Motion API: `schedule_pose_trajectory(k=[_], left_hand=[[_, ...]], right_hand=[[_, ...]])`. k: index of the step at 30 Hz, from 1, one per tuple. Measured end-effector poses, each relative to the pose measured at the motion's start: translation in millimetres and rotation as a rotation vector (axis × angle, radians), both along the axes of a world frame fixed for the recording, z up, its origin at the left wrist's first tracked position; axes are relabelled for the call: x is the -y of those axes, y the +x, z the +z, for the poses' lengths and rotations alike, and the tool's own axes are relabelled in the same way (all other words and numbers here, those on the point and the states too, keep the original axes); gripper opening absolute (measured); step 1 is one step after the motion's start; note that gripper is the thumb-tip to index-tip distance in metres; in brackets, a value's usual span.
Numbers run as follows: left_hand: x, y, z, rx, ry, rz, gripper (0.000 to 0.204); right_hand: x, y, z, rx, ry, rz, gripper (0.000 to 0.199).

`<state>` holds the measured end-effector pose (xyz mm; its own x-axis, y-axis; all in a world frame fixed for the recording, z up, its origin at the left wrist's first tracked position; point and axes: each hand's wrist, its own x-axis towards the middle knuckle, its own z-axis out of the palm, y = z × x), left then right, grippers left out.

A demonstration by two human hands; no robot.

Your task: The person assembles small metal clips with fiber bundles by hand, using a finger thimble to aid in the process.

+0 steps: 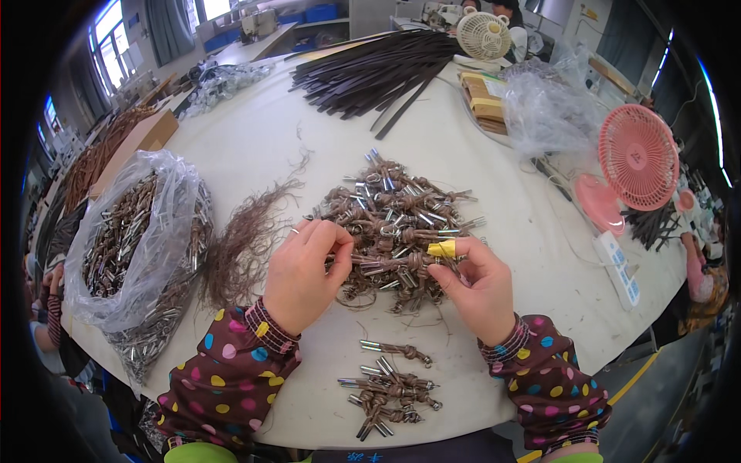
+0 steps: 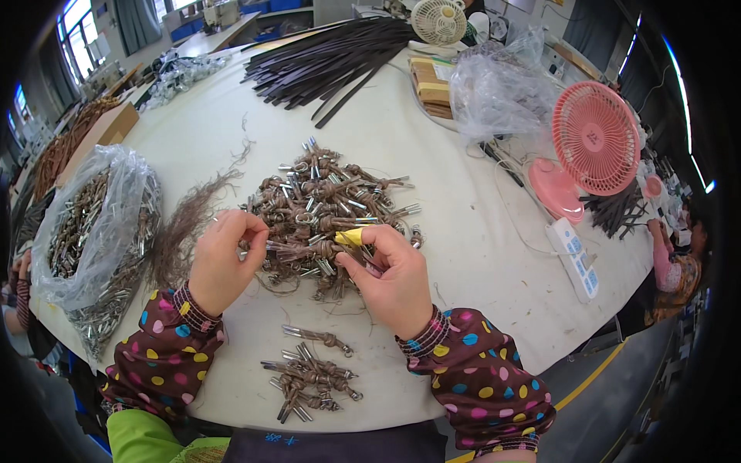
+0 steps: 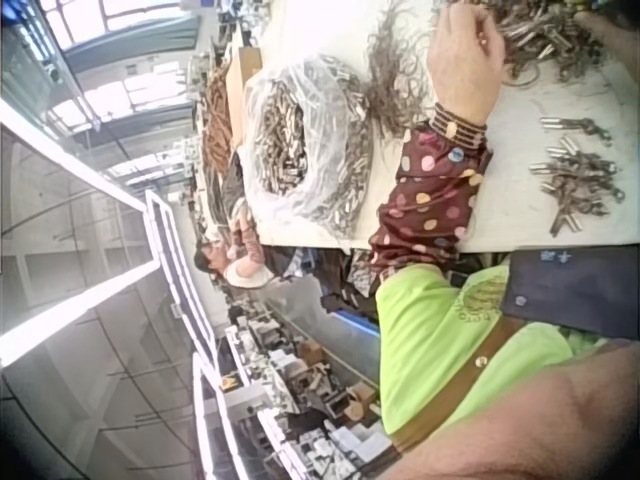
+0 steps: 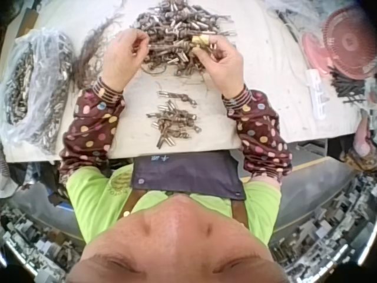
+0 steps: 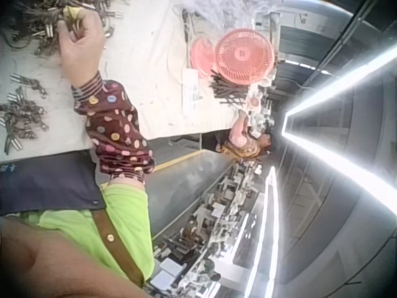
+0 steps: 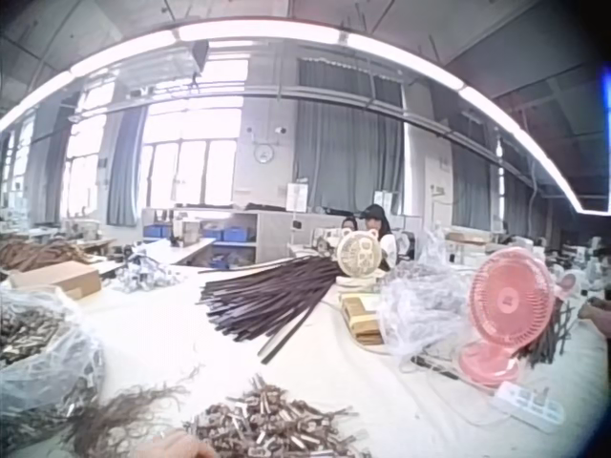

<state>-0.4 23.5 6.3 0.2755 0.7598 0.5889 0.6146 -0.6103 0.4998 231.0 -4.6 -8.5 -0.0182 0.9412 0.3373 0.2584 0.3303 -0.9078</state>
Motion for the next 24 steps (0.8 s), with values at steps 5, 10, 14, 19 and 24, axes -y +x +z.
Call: schedule_pose_trajectory(k=[5, 10, 14, 19, 24], left_hand=[[7.7, 9.4, 20.7, -0.113, 0.093, 0.020, 0.022], [20.5, 19.4, 12.0, -0.135, -0.029, -0.167, 0.031], [17.9, 19.1, 6.1, -0.026, -0.121, -0.166, 0.031], [14.5, 17.7, 1.1, -0.086, -0.021, -0.154, 0.031], [16.8, 21.4, 0.7, -0.170, 0.224, -0.180, 0.032]], right_hand=[[0.2, 2.1, 0.5, -0.059, 0.037, -0.004, 0.022], [4.1, -4.2, 6.6, 0.033, -0.003, 0.024, 0.021], [1.6, -5.0, -8.4, -0.064, 0.043, 0.085, 0.022], [7.2, -7.3, 12.4, -0.015, -0.162, 0.104, 0.023], [3.8, -3.1, 11.6, 0.091, -0.159, 0.155, 0.025]])
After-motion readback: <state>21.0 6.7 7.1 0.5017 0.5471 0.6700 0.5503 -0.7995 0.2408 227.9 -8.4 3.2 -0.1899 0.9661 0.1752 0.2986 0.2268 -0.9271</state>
